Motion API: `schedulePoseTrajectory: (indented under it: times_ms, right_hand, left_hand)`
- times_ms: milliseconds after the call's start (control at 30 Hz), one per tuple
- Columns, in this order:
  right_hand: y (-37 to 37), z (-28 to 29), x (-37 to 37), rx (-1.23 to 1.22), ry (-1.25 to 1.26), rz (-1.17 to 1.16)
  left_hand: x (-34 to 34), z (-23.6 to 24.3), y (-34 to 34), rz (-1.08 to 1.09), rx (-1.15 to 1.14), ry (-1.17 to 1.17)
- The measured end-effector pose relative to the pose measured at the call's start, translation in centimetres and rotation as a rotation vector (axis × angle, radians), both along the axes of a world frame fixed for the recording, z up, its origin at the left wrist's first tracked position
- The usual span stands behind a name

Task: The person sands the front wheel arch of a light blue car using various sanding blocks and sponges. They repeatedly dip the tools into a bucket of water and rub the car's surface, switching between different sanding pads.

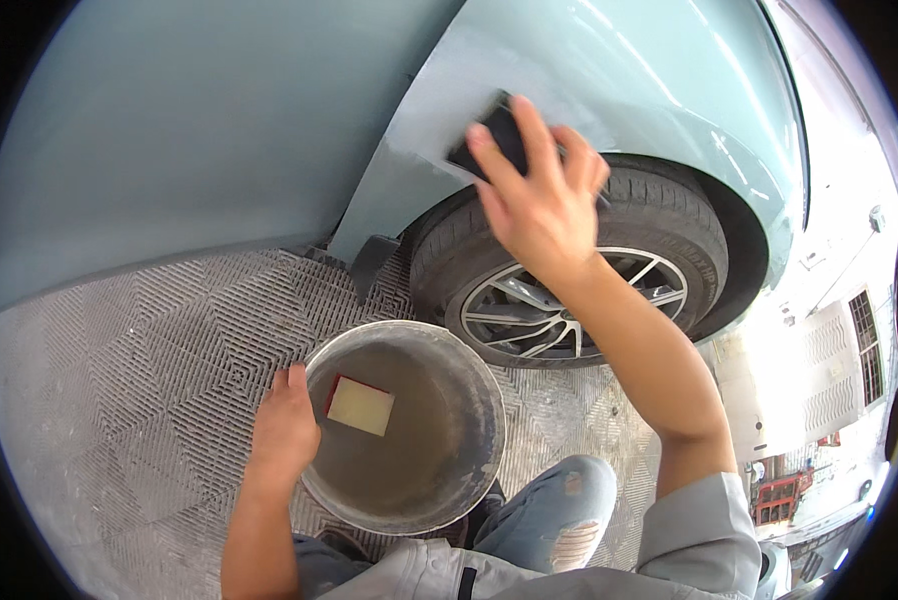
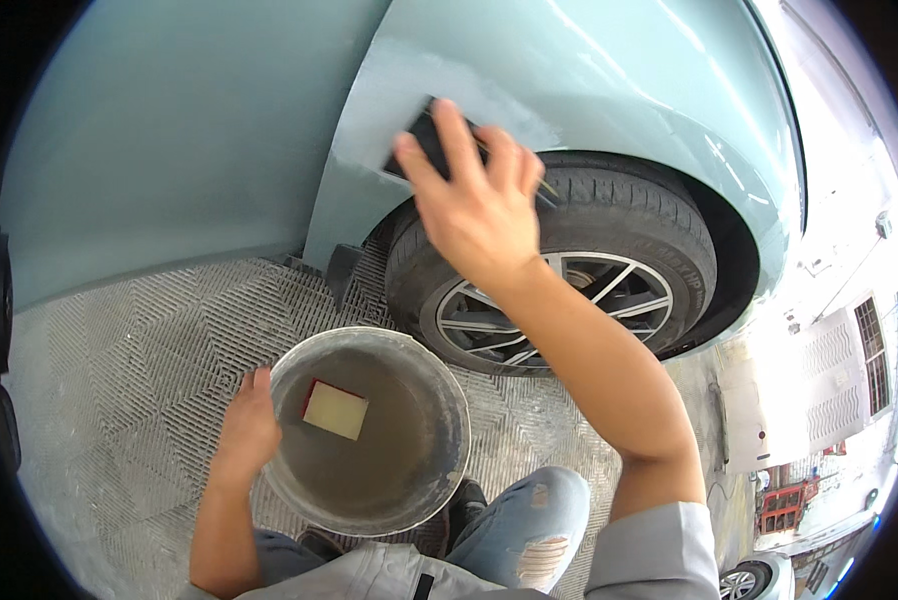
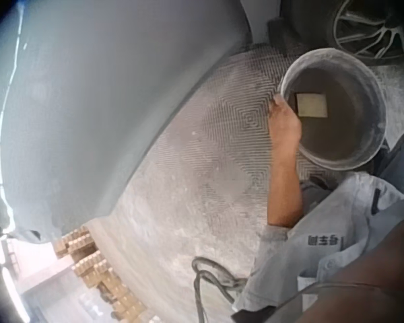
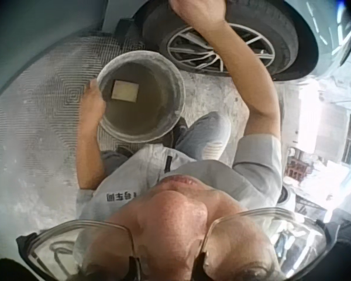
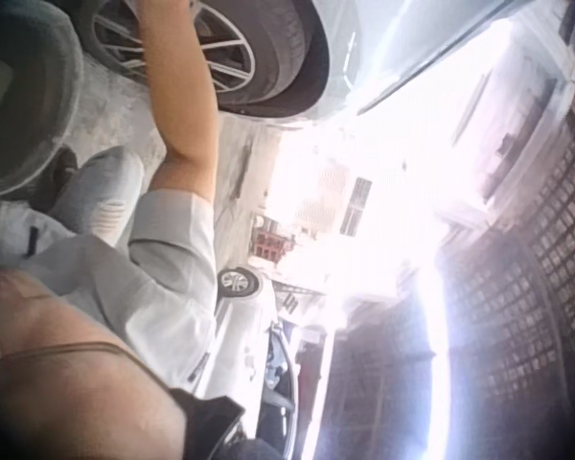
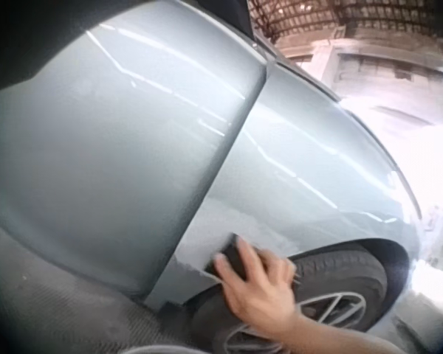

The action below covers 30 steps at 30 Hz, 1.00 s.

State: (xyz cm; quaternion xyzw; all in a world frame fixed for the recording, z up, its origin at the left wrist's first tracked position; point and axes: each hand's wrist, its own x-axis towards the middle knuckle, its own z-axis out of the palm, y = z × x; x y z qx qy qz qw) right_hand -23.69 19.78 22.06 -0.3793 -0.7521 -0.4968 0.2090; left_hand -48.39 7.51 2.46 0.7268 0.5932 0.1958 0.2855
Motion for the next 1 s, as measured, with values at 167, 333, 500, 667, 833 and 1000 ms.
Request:
schedulePoseTrajectory:
  times_ms: [167,333,500,667,833,1000]
  right_hand:
    - [1.1,-0.6,-2.2,-0.121,-0.076,0.037]
    - [0.5,-1.2,0.5,-0.038,0.001,0.057]
    - [1.6,-2.1,-1.6,-0.127,-0.100,0.027]
    - [0.2,-1.5,-0.4,-0.045,-0.019,0.055]
    - [1.5,-2.5,-2.0,-0.126,-0.046,0.043]
    - [0.7,-2.5,-1.0,-0.057,-0.027,0.055]
  left_hand:
    - [0.1,-0.1,0.0,-0.016,-0.053,-0.052]
    - [0.0,-0.1,0.0,0.000,0.023,-0.019]
    - [0.0,0.1,0.0,0.000,-0.014,-0.035]
    - [0.2,0.4,-0.1,0.039,-0.043,-0.047]
    - [0.2,0.4,0.0,0.043,-0.089,-0.100]
    - [0.0,0.2,0.0,0.036,-0.040,-0.084]
